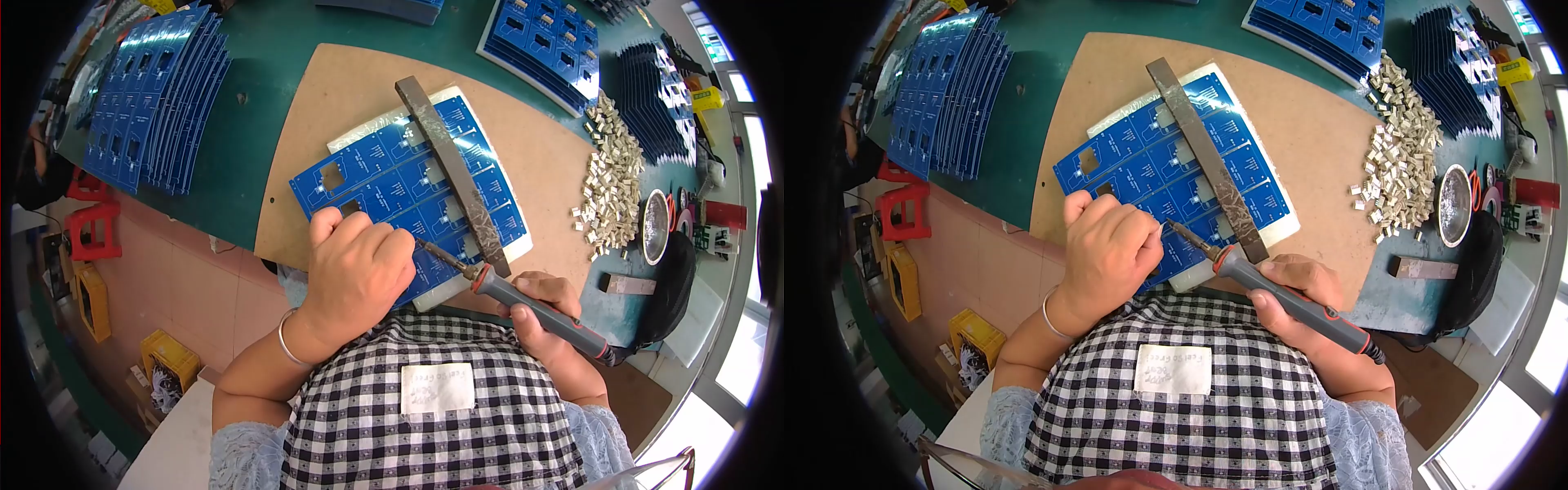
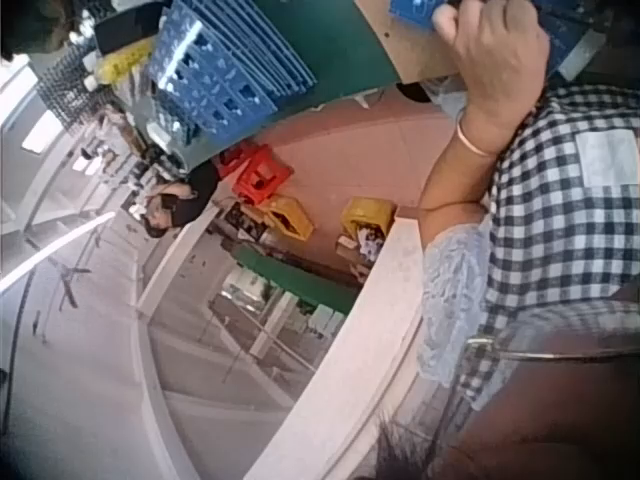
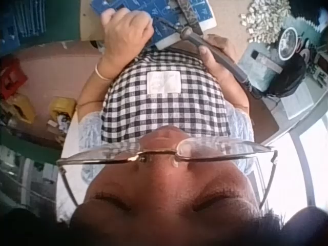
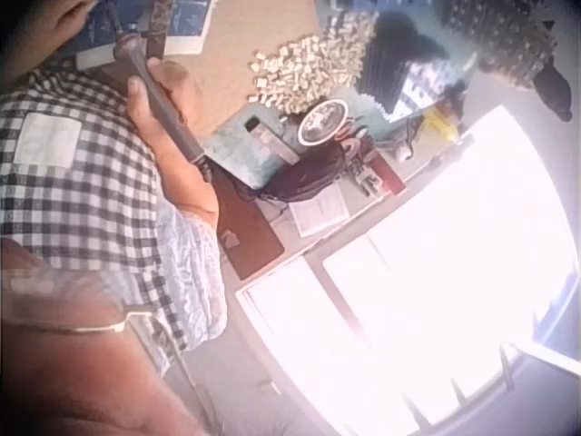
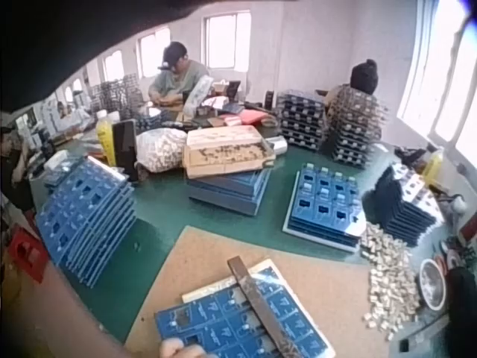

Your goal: The person places a circuit board panel onto a base, weighs it down with a metal bar, and solders components using a soldering iron and solder wire. The person then removes the bar, stacks the finished board, and repeats the process with another board.

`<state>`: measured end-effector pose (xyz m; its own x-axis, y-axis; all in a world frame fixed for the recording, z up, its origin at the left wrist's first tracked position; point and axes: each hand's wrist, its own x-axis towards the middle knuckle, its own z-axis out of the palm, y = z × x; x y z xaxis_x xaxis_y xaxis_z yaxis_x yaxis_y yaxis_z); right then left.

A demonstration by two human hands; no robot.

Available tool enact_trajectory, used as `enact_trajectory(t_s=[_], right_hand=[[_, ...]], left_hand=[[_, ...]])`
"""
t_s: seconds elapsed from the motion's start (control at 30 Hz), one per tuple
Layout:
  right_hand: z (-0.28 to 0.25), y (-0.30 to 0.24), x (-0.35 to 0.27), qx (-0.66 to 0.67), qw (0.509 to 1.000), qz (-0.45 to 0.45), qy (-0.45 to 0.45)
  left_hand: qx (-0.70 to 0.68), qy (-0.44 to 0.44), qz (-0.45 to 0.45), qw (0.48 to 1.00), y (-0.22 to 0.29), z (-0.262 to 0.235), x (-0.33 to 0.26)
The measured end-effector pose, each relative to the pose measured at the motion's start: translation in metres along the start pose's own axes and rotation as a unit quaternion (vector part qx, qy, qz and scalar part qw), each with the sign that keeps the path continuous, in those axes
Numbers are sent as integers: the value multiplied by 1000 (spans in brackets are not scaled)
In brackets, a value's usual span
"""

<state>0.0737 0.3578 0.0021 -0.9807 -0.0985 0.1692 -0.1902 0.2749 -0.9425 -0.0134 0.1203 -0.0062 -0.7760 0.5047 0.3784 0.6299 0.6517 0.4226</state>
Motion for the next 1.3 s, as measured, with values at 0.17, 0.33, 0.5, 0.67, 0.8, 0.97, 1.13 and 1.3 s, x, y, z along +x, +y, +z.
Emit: enact_trajectory(t_s=[0.17,0.33,0.5,0.67,0.8,0.97,1.13,1.3], right_hand=[[3,-1,-2,21,999,10,41],[-3,-5,0,79,995,15,64],[-4,0,-3,7,999,28,30],[-2,-2,2,12,999,36,21],[-2,0,4,-1,1000,24,17],[-1,-1,5,5,999,37,22],[0,-1,7,-8,999,36,27],[1,0,11,-5,1000,14,27]], left_hand=[[28,8,-7,1000,-2,-11,6],[-21,38,-37,998,0,-11,6],[-32,10,-23,999,2,-4,3],[-1,5,-9,1000,1,-1,6],[5,3,-5,1000,0,0,8],[2,-11,-8,1000,-3,-1,11],[7,-12,-8,1000,-5,-1,13],[5,-20,-11,1000,-6,-1,17]])
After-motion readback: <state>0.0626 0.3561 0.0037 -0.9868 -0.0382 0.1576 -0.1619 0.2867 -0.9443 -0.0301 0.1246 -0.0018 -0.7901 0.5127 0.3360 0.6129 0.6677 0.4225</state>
